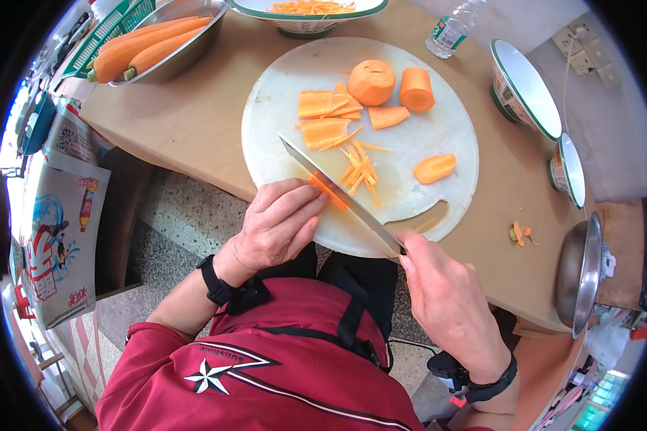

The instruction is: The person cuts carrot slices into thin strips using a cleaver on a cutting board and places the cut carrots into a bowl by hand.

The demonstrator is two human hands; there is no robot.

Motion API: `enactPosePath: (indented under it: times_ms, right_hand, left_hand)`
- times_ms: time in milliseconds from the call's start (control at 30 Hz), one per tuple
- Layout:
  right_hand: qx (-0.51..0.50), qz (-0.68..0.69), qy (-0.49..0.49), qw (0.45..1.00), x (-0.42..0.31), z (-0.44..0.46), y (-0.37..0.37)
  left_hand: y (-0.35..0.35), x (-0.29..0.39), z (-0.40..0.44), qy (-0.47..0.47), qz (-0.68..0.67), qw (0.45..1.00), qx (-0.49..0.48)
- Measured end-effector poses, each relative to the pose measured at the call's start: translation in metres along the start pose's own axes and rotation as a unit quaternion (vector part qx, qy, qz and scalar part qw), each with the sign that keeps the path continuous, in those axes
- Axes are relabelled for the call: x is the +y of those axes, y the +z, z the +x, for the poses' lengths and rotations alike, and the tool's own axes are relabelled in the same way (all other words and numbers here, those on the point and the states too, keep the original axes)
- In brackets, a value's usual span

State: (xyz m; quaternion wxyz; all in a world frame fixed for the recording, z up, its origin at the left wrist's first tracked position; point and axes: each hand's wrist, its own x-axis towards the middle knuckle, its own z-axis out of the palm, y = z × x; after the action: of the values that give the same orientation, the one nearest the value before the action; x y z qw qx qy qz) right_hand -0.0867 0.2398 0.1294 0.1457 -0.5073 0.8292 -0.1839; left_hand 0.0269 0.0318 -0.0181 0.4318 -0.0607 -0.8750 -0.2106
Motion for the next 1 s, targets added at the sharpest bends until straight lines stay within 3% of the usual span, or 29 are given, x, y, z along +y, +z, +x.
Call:
enactPosePath:
  times_ms: [533, 867, 1000]
  right_hand:
    - [-0.085, -0.025, 0.013, 0.996, -0.002, 0.017, -0.007]
    - [-0.06, -0.013, -0.029, 0.998, -0.007, 0.054, 0.008]
    - [-0.044, 0.004, 0.002, 0.999, -0.008, 0.034, 0.005]
  left_hand:
    - [-0.002, -0.001, 0.002, -0.001, -0.002, 1.0, 0.0]
    - [0.0, -0.002, 0.0, 0.002, 0.009, 1.0, 0.007]
    - [0.0, -0.002, -0.001, 0.0, 0.005, 1.0, 0.015]
